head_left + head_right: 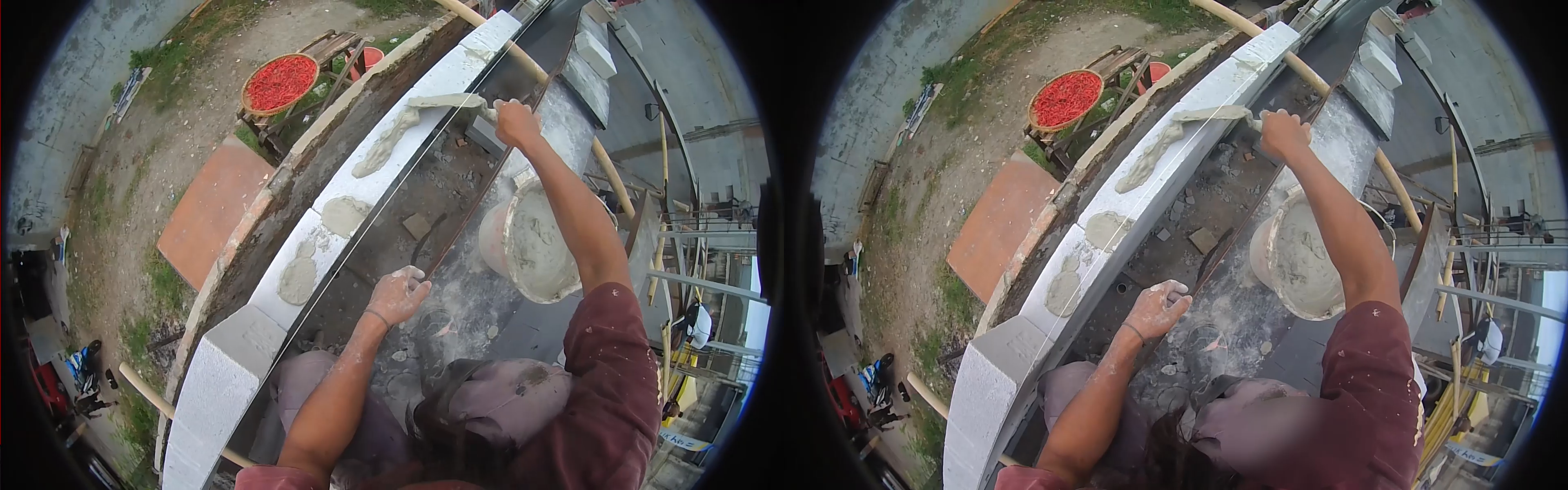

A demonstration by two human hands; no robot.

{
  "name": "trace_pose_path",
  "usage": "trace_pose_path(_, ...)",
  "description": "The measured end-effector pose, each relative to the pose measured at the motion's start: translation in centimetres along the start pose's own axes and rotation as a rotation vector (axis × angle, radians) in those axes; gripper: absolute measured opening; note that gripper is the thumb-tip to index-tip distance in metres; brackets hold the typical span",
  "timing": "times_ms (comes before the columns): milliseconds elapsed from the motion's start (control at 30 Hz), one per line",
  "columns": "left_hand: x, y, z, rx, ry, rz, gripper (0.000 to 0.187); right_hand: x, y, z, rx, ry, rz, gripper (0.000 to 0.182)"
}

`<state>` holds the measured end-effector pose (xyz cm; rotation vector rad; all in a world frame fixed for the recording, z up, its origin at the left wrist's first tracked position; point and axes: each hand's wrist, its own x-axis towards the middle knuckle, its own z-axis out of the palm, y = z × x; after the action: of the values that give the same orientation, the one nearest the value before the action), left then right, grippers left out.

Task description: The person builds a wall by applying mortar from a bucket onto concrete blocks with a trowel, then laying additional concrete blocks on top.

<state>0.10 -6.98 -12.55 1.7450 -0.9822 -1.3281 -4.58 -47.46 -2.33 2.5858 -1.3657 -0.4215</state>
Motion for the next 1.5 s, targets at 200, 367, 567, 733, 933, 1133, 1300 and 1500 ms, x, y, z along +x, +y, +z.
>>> trace_pose_path(200, -2.0, 1.4, 0.1, 0.058, -0.061, 0.087, 0.044, -8.8, -5.7, -1.3, 0.192, -0.243, -0.077, 0.047)
trace_pose_path(367, -4.8, 2.3, -0.6, 0.092, -0.065, 0.163, 0.043, -13.7, -10.9, 8.0, 0.567, -0.034, 0.175, 0.049)
trace_pose_path(567, -7.4, 2.3, -2.0, 0.125, -0.074, 0.162, 0.041, -11.6, -16.8, 14.7, 0.81, 0.171, 0.288, 0.051)
trace_pose_path(733, -8.5, 1.7, -4.4, 0.132, -0.034, 0.089, 0.042, -12.1, -15.8, 14.3, 0.728, 0.115, 0.258, 0.047)
trace_pose_path(933, -7.9, 3.4, -5.6, 0.09, 0.09, 0.105, 0.04, -18.1, -14.2, 13.9, 0.675, 0.007, 0.225, 0.045)
trace_pose_path(1133, -7.0, 3.2, -3.2, -0.071, 0.059, 0.175, 0.034, -24.2, -13.4, 12.7, 0.735, -0.01, 0.247, 0.047)
trace_pose_path(1300, -7.9, 3.3, -3.0, 0.045, -0.027, 0.177, 0.034, -25.2, -11.2, 10.2, 1.17, 0.091, 0.183, 0.042)
trace_pose_path(1500, -7.3, 2.3, -3.1, 0.137, -0.032, 0.166, 0.035, -19.3, -12.2, 8.7, 1.867, -0.06, 0.202, 0.036)
